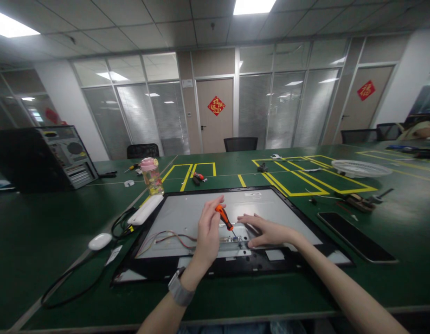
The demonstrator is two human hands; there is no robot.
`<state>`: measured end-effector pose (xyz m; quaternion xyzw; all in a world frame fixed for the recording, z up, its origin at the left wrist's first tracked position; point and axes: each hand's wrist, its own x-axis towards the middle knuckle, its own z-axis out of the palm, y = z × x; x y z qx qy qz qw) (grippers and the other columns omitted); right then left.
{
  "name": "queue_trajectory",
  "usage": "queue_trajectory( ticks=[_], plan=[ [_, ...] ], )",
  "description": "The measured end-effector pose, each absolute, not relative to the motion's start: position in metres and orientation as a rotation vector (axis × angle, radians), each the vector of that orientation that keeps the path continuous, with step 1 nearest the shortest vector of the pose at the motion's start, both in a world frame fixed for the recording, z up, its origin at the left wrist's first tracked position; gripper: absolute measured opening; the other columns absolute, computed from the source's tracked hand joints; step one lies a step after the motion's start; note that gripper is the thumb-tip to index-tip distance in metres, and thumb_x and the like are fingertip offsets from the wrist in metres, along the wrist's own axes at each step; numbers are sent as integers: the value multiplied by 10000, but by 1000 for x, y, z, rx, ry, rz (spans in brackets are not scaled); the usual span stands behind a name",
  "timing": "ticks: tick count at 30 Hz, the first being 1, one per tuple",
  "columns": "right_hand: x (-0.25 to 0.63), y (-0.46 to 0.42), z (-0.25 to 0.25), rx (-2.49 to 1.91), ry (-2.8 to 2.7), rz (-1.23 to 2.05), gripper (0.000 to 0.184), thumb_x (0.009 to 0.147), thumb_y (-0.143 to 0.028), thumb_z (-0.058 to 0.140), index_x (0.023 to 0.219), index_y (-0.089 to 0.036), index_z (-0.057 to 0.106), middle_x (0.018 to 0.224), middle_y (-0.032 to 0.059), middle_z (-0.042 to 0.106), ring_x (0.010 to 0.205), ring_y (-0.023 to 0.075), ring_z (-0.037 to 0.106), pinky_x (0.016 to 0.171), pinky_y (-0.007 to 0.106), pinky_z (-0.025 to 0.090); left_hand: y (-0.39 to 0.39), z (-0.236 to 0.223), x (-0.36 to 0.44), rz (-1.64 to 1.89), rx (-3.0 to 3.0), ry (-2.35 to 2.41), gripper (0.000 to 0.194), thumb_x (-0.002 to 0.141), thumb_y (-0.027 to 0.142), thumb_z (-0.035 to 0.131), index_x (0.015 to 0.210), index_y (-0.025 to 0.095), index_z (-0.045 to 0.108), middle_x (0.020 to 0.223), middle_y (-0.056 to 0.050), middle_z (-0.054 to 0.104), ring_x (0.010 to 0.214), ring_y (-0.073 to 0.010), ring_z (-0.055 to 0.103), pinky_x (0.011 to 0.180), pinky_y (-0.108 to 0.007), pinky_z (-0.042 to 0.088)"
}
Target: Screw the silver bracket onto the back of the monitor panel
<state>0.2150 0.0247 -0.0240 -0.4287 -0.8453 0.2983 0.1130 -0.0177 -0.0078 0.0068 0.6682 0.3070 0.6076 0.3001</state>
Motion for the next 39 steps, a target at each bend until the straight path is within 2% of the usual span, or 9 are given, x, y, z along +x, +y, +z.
queue_trajectory(
  ticks=[4,9,11,14,17,25,31,35,39],
  plan=[
    [215,24,-23,-1258,-2467,883,830,734,-627,640,1419,-265,344,1526,61,282,1421,302,159,1178,489,28,-5,2,-15,1557,1707,773,358,924,292,460,1267,220,533,1127,-85,621,967,-182,631,879,-336,480],
    [213,22,-20,-1272,-2468,874,833,729,-631,639,1416,-255,352,1518,71,300,1416,305,177,1175,494,41,-2,1,-17,1705,1841,867,202,825,298,625,996,214,692,852,-28,583,792,-151,583,756,-274,479],
    [214,23,-21,-1273,-2464,869,843,725,-641,636,1417,-251,352,1515,71,307,1415,309,178,1175,494,42,-4,3,-18,1693,1849,860,208,856,304,580,1009,217,692,865,-32,574,796,-150,577,756,-276,476],
    [215,24,-24,-1258,-2472,861,852,724,-643,637,1420,-246,346,1517,75,303,1415,306,180,1176,489,30,-7,5,-18,1642,1836,814,287,923,281,449,1121,225,649,1012,-61,609,926,-175,596,846,-315,470],
    [215,24,-24,-1256,-2477,862,840,736,-629,634,1422,-246,339,1521,76,293,1418,298,171,1175,494,29,-8,6,-17,1594,1778,790,319,937,263,411,1194,224,596,1089,-73,619,933,-174,623,849,-321,478],
    [213,23,-21,-1275,-2477,874,839,736,-634,627,1417,-230,350,1520,85,292,1418,305,169,1172,501,35,-4,3,-18,1668,1913,898,213,848,283,593,1035,207,663,813,-14,555,768,-147,556,758,-276,454],
    [213,21,-19,-1287,-2470,885,828,731,-637,630,1415,-261,351,1524,66,288,1420,310,158,1172,502,43,-8,7,-19,1634,1915,856,321,937,226,403,1194,220,595,968,-46,565,931,-163,544,850,-288,425],
    [212,20,-17,-1288,-2471,885,838,737,-635,626,1417,-228,352,1523,83,285,1419,318,157,1172,499,49,-7,6,-18,1651,1906,886,259,922,235,445,1109,198,620,901,-38,562,819,-152,554,767,-273,445],
    [214,22,-20,-1281,-2476,876,830,742,-623,632,1419,-237,346,1522,78,290,1418,310,167,1173,497,45,-3,2,-17,1718,1904,945,130,851,266,585,939,189,644,847,-17,535,749,-138,543,720,-261,446]
  ],
)
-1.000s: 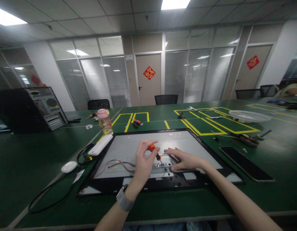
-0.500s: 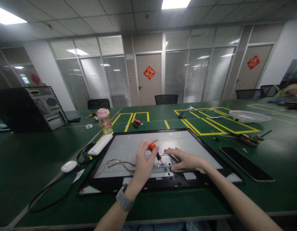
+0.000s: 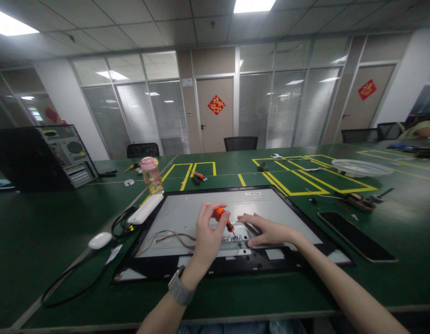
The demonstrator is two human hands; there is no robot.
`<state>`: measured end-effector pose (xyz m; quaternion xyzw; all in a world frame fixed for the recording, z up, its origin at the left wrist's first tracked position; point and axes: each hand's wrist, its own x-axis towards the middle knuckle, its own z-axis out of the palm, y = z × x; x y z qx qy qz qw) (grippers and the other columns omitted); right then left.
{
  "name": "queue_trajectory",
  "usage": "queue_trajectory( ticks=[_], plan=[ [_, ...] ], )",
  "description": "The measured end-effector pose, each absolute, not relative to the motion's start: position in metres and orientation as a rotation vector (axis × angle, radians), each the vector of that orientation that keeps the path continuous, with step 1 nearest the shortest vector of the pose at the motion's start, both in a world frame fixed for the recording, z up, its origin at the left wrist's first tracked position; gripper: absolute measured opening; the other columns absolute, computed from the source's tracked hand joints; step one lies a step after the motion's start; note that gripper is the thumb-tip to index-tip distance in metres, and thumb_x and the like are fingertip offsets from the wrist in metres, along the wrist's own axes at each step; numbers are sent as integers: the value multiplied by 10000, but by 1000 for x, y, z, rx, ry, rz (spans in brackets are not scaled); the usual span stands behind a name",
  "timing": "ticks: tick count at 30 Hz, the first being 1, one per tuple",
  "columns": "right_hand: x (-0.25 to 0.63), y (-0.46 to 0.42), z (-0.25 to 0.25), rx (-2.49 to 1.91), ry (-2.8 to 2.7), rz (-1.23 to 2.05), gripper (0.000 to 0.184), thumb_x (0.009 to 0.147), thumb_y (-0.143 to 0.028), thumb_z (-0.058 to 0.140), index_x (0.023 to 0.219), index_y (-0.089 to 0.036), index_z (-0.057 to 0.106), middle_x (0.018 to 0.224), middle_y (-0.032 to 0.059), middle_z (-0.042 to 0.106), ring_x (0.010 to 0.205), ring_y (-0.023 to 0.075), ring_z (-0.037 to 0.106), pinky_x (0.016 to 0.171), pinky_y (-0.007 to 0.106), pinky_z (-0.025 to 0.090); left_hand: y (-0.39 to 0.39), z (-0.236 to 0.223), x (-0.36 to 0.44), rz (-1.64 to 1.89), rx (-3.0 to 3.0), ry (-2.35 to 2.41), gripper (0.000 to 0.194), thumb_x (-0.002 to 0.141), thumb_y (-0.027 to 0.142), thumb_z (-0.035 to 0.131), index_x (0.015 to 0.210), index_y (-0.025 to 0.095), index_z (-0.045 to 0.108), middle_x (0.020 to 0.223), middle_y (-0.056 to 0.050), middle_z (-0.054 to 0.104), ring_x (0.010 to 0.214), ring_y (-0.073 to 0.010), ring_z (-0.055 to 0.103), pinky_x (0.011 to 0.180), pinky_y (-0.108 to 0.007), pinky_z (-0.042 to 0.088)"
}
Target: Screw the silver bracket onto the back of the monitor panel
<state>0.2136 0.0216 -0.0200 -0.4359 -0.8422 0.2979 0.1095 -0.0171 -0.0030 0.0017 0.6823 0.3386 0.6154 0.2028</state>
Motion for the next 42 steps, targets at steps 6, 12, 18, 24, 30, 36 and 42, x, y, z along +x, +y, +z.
queue_trajectory(
  ticks=[6,12,18,24,30,36,42],
  plan=[
    [214,23,-22,-1278,-2477,869,826,746,-622,631,1420,-241,344,1522,79,289,1416,301,178,1175,491,42,-3,0,-17,1758,1907,978,117,787,278,660,835,178,624,782,-1,523,734,-137,528,690,-245,431],
    [213,24,-22,-1284,-2476,865,850,732,-636,632,1422,-232,344,1521,86,290,1416,323,165,1171,500,38,-3,-3,-15,1668,1807,906,237,897,273,497,1086,167,591,855,-35,587,739,-134,589,723,-264,479],
    [213,24,-22,-1279,-2479,867,843,738,-625,632,1425,-234,339,1527,78,277,1417,321,160,1173,497,52,-7,-2,-19,1571,1803,786,357,911,282,475,1250,192,540,1047,-84,649,939,-186,630,853,-328,491],
    [214,24,-22,-1288,-2482,864,839,738,-625,636,1423,-239,341,1529,74,272,1423,315,140,1175,492,41,-6,0,-16,1602,1793,867,371,917,272,456,1276,195,511,1057,-80,646,842,-147,633,788,-288,510],
    [213,23,-20,-1293,-2474,876,836,735,-629,638,1417,-240,352,1526,72,280,1422,320,138,1174,495,46,-3,2,-16,1694,1831,1023,217,806,284,646,1001,189,648,839,-18,647,742,-134,616,706,-242,496],
    [215,24,-23,-1280,-2470,876,829,737,-624,640,1417,-251,350,1527,64,278,1423,318,133,1175,494,40,-2,1,-17,1752,1871,1005,215,803,286,653,998,196,668,790,-12,595,716,-131,575,696,-244,490],
    [214,23,-22,-1275,-2472,872,839,736,-620,640,1422,-238,344,1523,84,284,1414,316,180,1173,496,41,-3,-1,-16,1588,1783,836,315,903,256,498,1208,197,551,995,-63,657,881,-153,641,823,-289,500]
  ],
)
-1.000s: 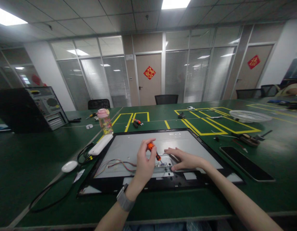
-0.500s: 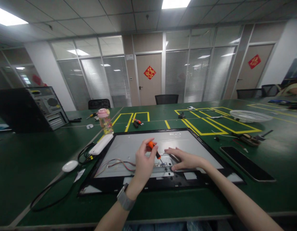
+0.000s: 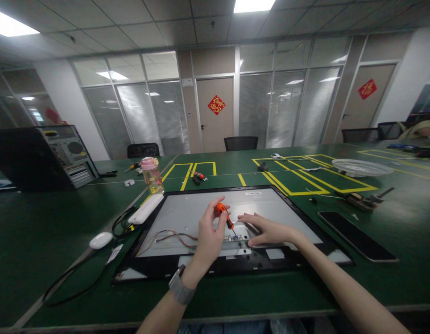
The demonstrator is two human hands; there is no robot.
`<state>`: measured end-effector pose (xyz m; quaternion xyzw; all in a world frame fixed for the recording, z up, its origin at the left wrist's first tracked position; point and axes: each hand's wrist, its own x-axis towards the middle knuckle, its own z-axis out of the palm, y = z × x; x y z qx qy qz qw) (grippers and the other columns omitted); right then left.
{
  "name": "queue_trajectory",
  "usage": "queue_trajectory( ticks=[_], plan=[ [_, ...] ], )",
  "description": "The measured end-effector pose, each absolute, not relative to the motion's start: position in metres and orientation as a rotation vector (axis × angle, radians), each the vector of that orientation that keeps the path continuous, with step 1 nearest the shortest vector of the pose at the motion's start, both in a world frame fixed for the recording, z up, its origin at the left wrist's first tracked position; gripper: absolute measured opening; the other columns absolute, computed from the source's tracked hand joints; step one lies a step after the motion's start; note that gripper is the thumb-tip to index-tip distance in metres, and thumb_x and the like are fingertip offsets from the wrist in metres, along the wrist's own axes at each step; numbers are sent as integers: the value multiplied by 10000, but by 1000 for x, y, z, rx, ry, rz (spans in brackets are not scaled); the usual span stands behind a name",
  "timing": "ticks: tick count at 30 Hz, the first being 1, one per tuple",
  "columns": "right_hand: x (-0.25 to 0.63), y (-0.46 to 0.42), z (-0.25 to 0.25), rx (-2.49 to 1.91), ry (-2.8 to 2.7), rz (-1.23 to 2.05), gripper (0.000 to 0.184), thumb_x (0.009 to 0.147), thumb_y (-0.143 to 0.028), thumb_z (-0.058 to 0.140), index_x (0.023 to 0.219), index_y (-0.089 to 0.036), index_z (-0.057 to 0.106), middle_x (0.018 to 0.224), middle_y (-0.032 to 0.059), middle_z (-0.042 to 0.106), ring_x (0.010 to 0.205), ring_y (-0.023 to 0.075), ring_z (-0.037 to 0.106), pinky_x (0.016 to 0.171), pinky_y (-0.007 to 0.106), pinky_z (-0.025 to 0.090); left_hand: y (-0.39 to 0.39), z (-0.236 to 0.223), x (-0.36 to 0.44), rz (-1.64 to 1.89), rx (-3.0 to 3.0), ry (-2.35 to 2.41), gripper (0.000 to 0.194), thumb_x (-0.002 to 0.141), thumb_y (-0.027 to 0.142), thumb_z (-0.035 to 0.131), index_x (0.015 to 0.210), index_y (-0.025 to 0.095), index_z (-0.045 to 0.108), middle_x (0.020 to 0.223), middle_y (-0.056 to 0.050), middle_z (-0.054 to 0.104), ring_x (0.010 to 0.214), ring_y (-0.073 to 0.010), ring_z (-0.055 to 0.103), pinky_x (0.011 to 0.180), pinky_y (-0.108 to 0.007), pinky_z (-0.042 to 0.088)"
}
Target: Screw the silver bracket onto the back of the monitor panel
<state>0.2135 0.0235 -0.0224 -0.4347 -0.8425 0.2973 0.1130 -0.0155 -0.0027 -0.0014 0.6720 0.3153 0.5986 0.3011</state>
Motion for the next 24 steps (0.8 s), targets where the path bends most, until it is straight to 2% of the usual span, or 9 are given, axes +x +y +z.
queue_trajectory(
  ticks=[4,6,9,14,18,20,22,24],
  plan=[
    [213,23,-21,-1269,-2482,862,829,743,-626,627,1419,-236,348,1523,84,286,1413,311,185,1173,496,44,-2,0,-17,1605,1859,885,270,873,259,552,1132,211,607,977,-53,625,910,-164,608,844,-298,479],
    [213,23,-21,-1277,-2487,853,828,744,-629,624,1419,-235,349,1523,85,286,1415,309,178,1174,495,35,-2,1,-18,1662,1891,941,241,835,271,610,1067,215,650,911,-35,587,844,-153,589,790,-274,480],
    [213,24,-22,-1285,-2488,856,833,748,-630,619,1422,-228,342,1524,86,281,1417,308,171,1175,492,33,-2,2,-18,1704,1866,939,199,837,281,609,1009,208,674,854,-20,562,777,-133,576,734,-245,478],
    [213,23,-22,-1289,-2476,876,844,737,-622,632,1425,-233,335,1527,80,276,1420,309,157,1173,497,53,-4,0,-15,1592,1715,844,313,908,324,484,1167,180,586,829,-25,606,760,-143,627,724,-261,509],
    [213,22,-20,-1289,-2473,892,846,731,-629,631,1423,-240,340,1527,75,277,1419,312,158,1172,499,69,-5,-1,-16,1580,1736,857,285,880,289,523,1128,175,605,910,-49,631,841,-167,642,778,-278,510],
    [213,22,-19,-1295,-2473,888,853,729,-635,630,1423,-234,340,1527,80,275,1420,313,157,1173,497,60,-6,0,-18,1588,1785,841,296,890,251,485,1156,185,599,971,-60,619,870,-165,627,789,-280,507],
    [212,21,-18,-1294,-2475,882,849,731,-637,630,1424,-242,338,1527,77,276,1419,312,162,1175,492,50,-6,1,-18,1590,1795,844,335,905,240,448,1214,190,568,962,-57,606,841,-153,615,764,-269,508],
    [212,21,-17,-1296,-2478,879,841,734,-635,629,1424,-252,336,1529,69,274,1418,312,164,1176,490,45,-5,2,-18,1598,1798,909,339,900,259,477,1221,192,565,912,-40,596,789,-137,598,738,-252,502]
  ],
)
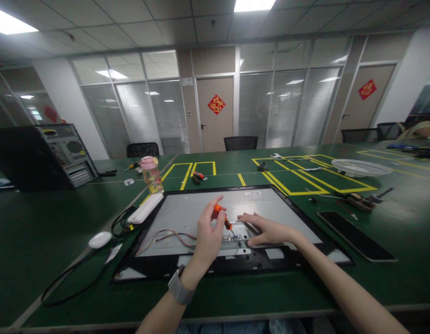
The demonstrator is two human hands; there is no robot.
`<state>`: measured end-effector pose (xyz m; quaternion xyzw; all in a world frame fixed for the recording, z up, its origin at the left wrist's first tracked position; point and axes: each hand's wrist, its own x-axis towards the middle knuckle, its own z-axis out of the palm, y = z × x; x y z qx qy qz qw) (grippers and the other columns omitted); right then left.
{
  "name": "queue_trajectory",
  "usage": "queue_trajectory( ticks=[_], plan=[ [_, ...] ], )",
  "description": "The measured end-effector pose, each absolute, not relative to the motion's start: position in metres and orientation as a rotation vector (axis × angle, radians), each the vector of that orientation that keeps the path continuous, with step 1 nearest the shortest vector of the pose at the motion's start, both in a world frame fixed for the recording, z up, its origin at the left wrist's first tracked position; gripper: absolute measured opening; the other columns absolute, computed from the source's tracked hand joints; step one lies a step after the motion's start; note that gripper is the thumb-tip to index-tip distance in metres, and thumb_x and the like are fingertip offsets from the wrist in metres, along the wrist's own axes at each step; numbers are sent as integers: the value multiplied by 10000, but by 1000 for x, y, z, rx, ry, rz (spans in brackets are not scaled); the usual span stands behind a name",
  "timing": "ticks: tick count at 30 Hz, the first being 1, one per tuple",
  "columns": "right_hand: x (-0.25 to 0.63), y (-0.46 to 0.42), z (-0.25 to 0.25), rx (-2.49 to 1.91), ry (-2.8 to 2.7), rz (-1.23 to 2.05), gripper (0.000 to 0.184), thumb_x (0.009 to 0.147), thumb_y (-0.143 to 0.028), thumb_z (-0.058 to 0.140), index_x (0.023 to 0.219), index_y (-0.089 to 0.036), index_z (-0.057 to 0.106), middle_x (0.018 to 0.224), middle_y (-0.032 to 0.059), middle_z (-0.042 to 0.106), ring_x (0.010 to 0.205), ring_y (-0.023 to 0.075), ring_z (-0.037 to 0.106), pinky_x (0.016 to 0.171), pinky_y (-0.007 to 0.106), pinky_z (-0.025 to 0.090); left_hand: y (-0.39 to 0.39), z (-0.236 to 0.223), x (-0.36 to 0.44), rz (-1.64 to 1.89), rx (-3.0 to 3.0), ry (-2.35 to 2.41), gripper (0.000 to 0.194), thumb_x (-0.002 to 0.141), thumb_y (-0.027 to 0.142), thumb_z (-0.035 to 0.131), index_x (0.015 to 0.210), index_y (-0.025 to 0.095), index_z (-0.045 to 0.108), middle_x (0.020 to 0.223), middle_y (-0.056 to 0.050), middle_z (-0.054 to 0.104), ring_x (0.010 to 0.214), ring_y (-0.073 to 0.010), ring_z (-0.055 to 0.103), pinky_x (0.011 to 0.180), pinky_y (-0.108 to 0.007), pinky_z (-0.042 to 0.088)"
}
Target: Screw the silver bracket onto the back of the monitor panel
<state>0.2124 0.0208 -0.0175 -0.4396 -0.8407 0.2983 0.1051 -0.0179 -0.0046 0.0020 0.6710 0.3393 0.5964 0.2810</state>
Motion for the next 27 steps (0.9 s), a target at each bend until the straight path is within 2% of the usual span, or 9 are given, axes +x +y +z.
queue_trajectory(
  ticks=[6,12,15,19,21,24,27],
  plan=[
    [213,23,-21,-1287,-2481,861,847,732,-639,631,1416,-226,352,1521,87,289,1414,318,178,1173,495,57,2,1,-18,1662,1834,1038,225,819,298,628,1018,197,660,814,-6,567,715,-116,565,661,-212,480],
    [215,25,-24,-1264,-2484,855,833,742,-643,621,1418,-243,345,1524,79,285,1416,302,178,1174,493,38,-3,-1,-15,1549,1763,848,340,891,292,528,1214,186,536,966,-60,652,849,-149,647,798,-284,522],
    [214,24,-24,-1255,-2483,854,830,739,-640,625,1415,-244,351,1520,85,292,1414,300,189,1173,496,27,-7,0,-14,1470,1742,739,318,920,303,473,1212,186,520,1068,-96,643,880,-165,662,812,-313,533],
    [214,24,-23,-1260,-2485,848,835,735,-632,633,1413,-232,356,1517,100,296,1413,299,195,1171,504,36,-10,2,-16,1475,1806,685,291,912,274,485,1185,202,555,1100,-97,610,944,-181,632,844,-324,511],
    [214,25,-24,-1256,-2489,848,830,740,-630,629,1415,-232,353,1518,96,294,1416,292,188,1173,496,41,-9,3,-17,1559,1871,717,244,893,248,510,1108,203,615,1065,-84,581,956,-180,601,853,-315,491],
    [215,25,-24,-1266,-2486,856,825,742,-632,628,1418,-253,346,1523,79,286,1418,289,178,1177,484,41,-7,2,-18,1684,1905,802,154,846,251,585,958,192,674,925,-53,547,838,-157,569,776,-279,485],
    [216,24,-24,-1270,-2480,861,838,736,-641,629,1420,-249,344,1526,74,280,1419,300,170,1178,477,38,-5,1,-16,1683,1868,823,175,849,270,595,991,197,666,886,-43,560,815,-150,577,757,-266,482]
  ],
)
